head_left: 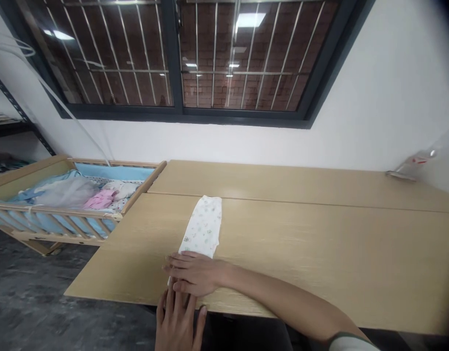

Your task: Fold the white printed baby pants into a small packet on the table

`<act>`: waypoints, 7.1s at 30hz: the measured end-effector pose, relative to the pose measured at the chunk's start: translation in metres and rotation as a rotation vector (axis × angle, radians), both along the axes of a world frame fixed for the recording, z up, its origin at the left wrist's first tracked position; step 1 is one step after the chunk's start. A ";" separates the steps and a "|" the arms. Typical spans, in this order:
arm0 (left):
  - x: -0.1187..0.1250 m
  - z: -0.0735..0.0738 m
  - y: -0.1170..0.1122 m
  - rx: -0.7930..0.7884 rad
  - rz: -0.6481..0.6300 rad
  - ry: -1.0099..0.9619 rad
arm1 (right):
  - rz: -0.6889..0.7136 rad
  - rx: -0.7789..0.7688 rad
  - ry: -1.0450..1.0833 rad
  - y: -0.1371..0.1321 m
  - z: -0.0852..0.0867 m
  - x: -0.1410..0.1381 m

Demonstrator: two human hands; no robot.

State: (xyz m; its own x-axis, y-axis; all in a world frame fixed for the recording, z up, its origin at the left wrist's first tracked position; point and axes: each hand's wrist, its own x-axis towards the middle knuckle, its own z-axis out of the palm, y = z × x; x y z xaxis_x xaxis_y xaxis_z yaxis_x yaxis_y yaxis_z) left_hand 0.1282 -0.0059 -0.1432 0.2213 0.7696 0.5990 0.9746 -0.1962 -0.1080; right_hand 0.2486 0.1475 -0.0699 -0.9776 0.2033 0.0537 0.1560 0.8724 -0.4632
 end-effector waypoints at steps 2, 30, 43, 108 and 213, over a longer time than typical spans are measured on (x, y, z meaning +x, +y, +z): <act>0.002 0.005 -0.001 -0.016 0.010 -0.019 | -0.062 0.018 -0.024 0.016 -0.005 0.003; 0.031 0.017 -0.003 -0.012 0.081 0.021 | -0.644 0.379 0.067 0.176 -0.004 0.017; -0.024 0.023 0.011 -0.118 -0.211 -0.198 | -0.294 -0.101 0.096 -0.047 0.043 0.095; 0.072 0.042 0.113 -0.348 -0.059 -0.165 | -0.172 -0.063 0.142 0.068 0.034 0.056; 0.051 0.028 0.259 -0.424 -0.294 -0.313 | -0.836 0.406 0.047 0.113 -0.027 0.084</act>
State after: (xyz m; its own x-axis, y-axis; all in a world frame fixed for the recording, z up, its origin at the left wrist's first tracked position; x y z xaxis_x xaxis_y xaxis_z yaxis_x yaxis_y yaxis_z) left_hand 0.1788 0.2527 -0.1155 0.3233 0.8890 0.3243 0.8459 -0.4251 0.3221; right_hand 0.3323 0.2600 -0.0970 -0.5173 0.7972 0.3111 0.7954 0.5821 -0.1688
